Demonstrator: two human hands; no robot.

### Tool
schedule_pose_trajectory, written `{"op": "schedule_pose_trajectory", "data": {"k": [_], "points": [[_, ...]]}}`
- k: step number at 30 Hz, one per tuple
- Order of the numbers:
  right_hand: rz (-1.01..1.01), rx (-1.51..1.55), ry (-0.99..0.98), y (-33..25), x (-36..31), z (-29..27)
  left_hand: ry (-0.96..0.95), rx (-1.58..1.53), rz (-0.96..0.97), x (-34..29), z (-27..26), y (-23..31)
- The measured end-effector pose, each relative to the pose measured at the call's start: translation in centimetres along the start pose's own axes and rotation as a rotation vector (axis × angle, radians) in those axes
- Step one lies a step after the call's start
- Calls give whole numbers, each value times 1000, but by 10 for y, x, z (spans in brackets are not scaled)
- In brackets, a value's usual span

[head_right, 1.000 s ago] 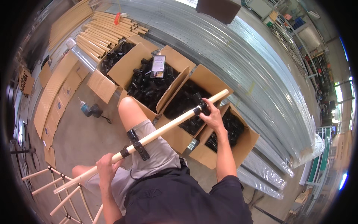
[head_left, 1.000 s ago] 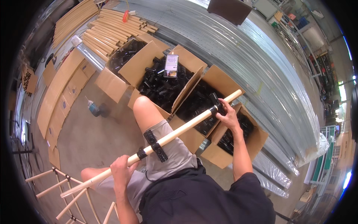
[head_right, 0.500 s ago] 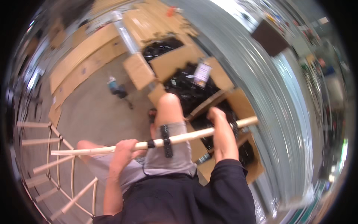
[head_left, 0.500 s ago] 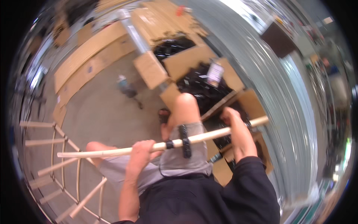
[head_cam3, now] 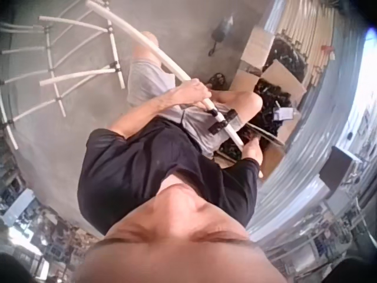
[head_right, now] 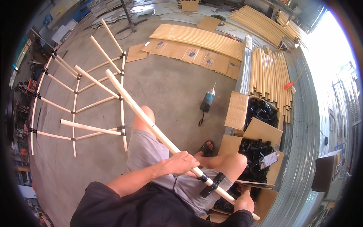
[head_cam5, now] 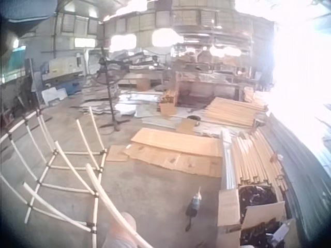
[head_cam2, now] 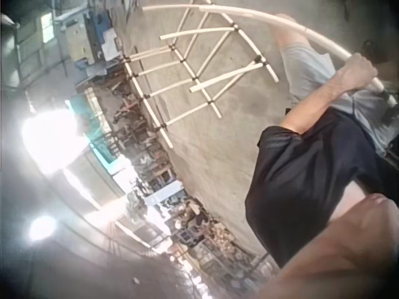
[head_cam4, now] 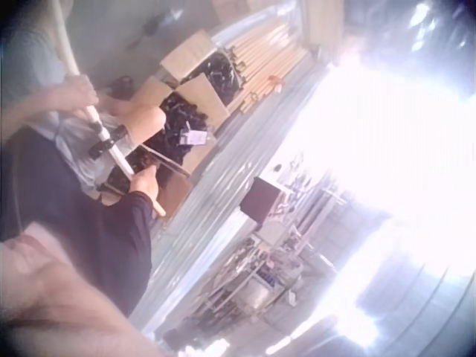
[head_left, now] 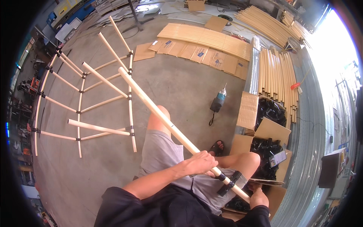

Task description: The person assembles a structure by sliding black plastic connectors onto wooden dowels and joining them together.

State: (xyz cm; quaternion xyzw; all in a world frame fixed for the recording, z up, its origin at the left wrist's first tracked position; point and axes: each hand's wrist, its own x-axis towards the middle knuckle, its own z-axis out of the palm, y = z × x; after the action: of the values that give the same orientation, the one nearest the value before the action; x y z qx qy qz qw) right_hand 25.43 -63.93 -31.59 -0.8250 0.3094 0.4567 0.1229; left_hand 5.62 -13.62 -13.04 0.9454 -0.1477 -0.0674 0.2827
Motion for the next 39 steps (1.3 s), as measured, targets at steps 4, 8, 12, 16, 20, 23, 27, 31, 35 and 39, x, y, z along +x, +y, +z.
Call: {"op": "schedule_pose_trajectory", "data": {"k": [4,8,12,16,20,23,27,31,35,39], "points": [[-55,33,-35,21,-2,-8,-30,-84,-53,7,2,1],[-266,-173,183,-50,-162,-47,25,-92,-134,-21,5,-2],[-713,50,513,-32,-240,-64,-3,-162,-124,-13,-7,17],[-1116,350,430,-58,-323,-32,39,-392,-101,-13,-16,7],[-1255,404,-78,-115,-375,4,457,-726,78,-2,-30,0],[-1251,333,-301,-162,-391,47,482,-953,196,-1,-39,-9],[-1406,207,-178,-201,-394,114,272,-1093,-150,-33,-45,-33],[-1475,373,-353,-215,-395,159,474,-1320,-200,-69,-39,-51],[-1644,537,-430,-226,-392,192,620,-1355,-212,-86,-36,-55],[-1417,761,-681,-227,-388,208,690,-1048,-264,-90,-55,-39]]}}
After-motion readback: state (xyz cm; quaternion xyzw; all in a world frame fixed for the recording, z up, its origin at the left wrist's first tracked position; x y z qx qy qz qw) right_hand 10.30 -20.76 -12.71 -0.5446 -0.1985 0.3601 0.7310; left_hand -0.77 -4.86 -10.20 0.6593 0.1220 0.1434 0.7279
